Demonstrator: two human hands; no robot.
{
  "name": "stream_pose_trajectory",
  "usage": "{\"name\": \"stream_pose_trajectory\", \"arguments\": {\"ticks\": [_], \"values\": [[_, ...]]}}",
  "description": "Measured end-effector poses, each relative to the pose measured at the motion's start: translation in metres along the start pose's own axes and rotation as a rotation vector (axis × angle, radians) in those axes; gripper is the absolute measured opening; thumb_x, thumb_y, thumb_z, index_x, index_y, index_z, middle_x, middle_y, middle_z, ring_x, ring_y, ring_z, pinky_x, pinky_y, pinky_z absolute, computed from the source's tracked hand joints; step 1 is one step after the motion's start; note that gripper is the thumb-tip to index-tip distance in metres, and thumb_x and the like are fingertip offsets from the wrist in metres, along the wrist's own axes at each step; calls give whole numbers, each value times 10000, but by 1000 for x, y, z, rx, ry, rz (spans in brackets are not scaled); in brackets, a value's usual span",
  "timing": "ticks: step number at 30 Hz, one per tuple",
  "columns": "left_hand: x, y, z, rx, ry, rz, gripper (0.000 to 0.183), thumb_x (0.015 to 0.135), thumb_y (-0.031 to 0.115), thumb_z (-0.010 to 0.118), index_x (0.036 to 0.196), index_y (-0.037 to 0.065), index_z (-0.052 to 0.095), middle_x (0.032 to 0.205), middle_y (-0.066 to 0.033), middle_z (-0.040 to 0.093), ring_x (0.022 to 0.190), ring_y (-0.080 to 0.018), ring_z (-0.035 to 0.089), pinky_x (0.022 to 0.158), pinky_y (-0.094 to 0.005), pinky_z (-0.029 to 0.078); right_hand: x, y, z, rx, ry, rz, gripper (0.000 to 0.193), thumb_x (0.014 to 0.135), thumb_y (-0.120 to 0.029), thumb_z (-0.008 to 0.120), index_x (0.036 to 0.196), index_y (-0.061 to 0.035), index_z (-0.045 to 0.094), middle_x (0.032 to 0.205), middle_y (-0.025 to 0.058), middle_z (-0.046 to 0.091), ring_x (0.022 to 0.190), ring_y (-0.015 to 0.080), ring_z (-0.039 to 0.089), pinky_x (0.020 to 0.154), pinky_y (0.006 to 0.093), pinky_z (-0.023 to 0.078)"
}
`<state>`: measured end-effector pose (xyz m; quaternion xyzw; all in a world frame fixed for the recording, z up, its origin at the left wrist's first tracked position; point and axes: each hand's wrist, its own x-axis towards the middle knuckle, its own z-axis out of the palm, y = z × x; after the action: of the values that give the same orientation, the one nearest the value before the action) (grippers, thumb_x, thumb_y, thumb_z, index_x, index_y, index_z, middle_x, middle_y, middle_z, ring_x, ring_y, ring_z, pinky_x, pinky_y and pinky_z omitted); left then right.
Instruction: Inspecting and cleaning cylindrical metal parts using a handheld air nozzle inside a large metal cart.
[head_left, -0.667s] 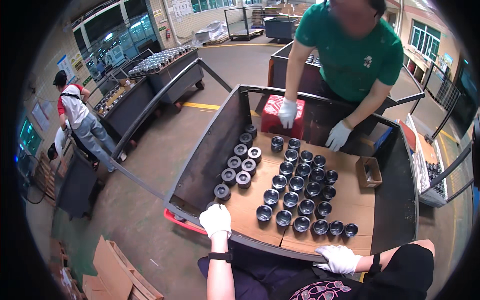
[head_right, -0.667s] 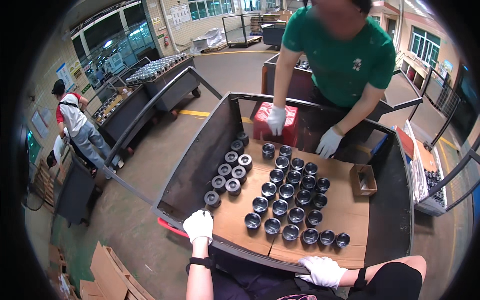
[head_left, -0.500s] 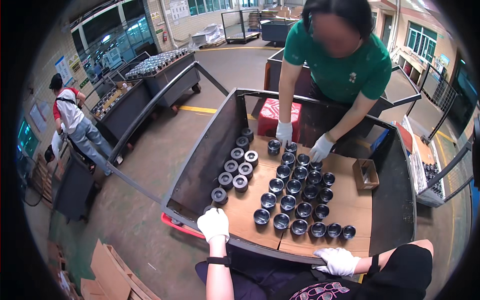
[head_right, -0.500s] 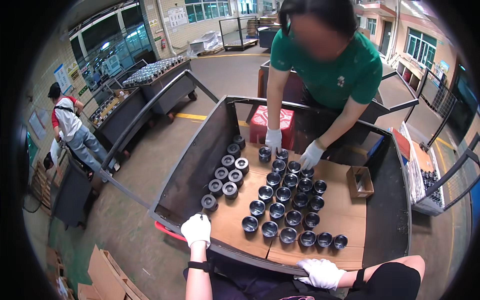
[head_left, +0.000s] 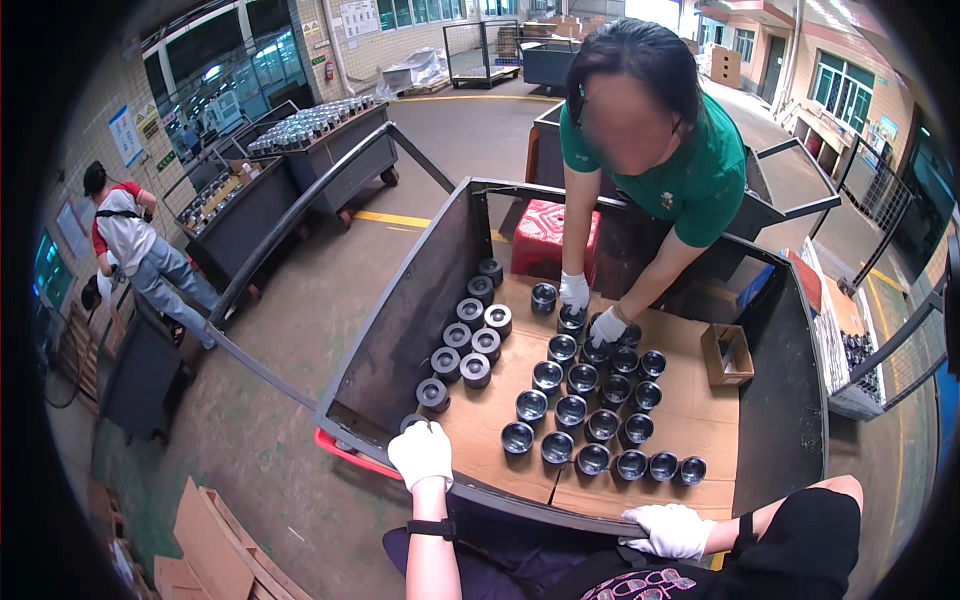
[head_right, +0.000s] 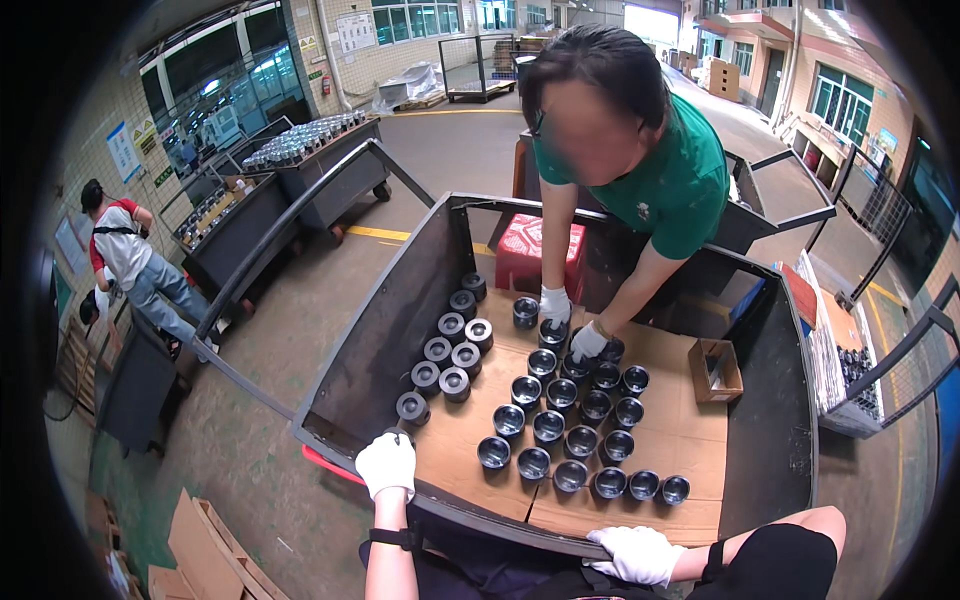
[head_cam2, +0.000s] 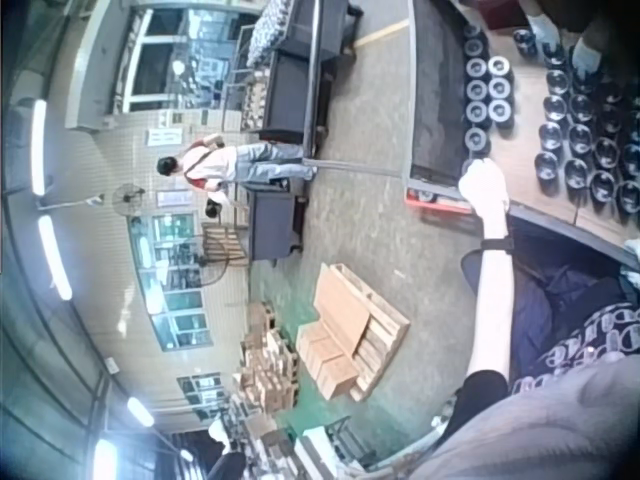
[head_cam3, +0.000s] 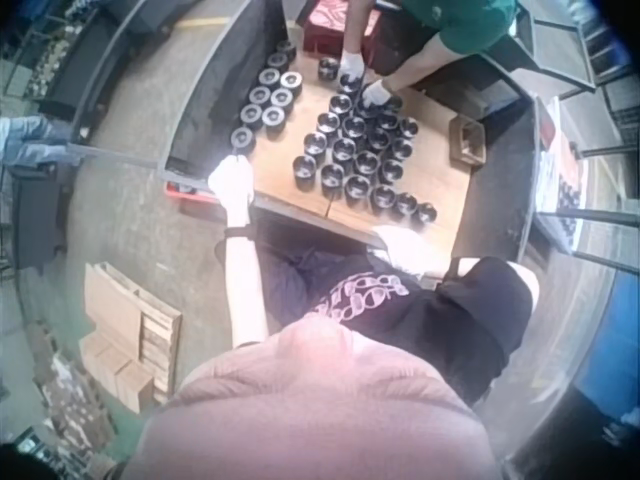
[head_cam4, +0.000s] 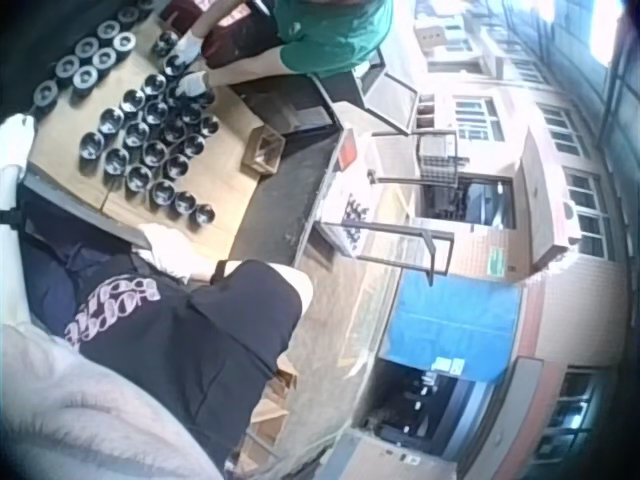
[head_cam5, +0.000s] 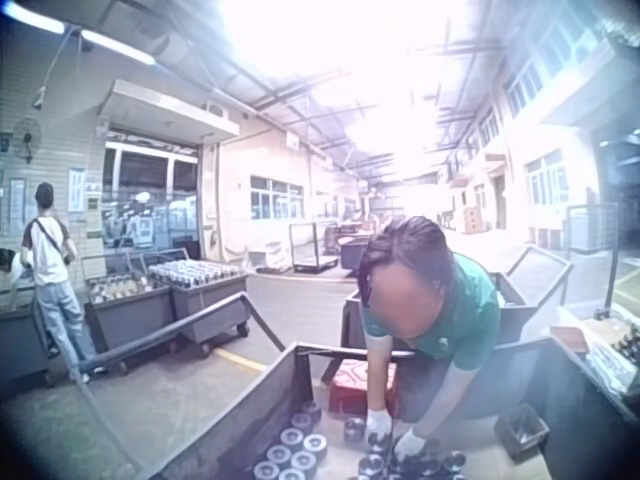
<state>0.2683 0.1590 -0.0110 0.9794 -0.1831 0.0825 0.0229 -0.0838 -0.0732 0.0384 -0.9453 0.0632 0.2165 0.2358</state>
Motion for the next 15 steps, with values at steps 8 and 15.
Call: {"name": "stream_pose_trajectory", "arguments": {"ticks": [8, 15], "values": [[-8, -5, -2, 30, -24, -42, 316, 964, 254, 498, 787, 130, 727, 808, -91, 721, 740, -289, 701, 668, -444, 511, 3, 0, 6, 48, -45, 22, 658, 929, -581, 588, 1392, -116, 534, 1247, 194, 658, 1073, 399, 661, 899, 475, 540], [-6, -1, -1, 32, -28, -47, 305, 961, 260, 501, 801, 144, 732, 835, -78, 713, 773, -279, 694, 698, -438, 498, 2, 0, 3, 47, -17, 16, 683, 944, -617, 552, 1418, -126, 518, 1211, 205, 672, 1046, 401, 672, 892, 476, 543]]}}
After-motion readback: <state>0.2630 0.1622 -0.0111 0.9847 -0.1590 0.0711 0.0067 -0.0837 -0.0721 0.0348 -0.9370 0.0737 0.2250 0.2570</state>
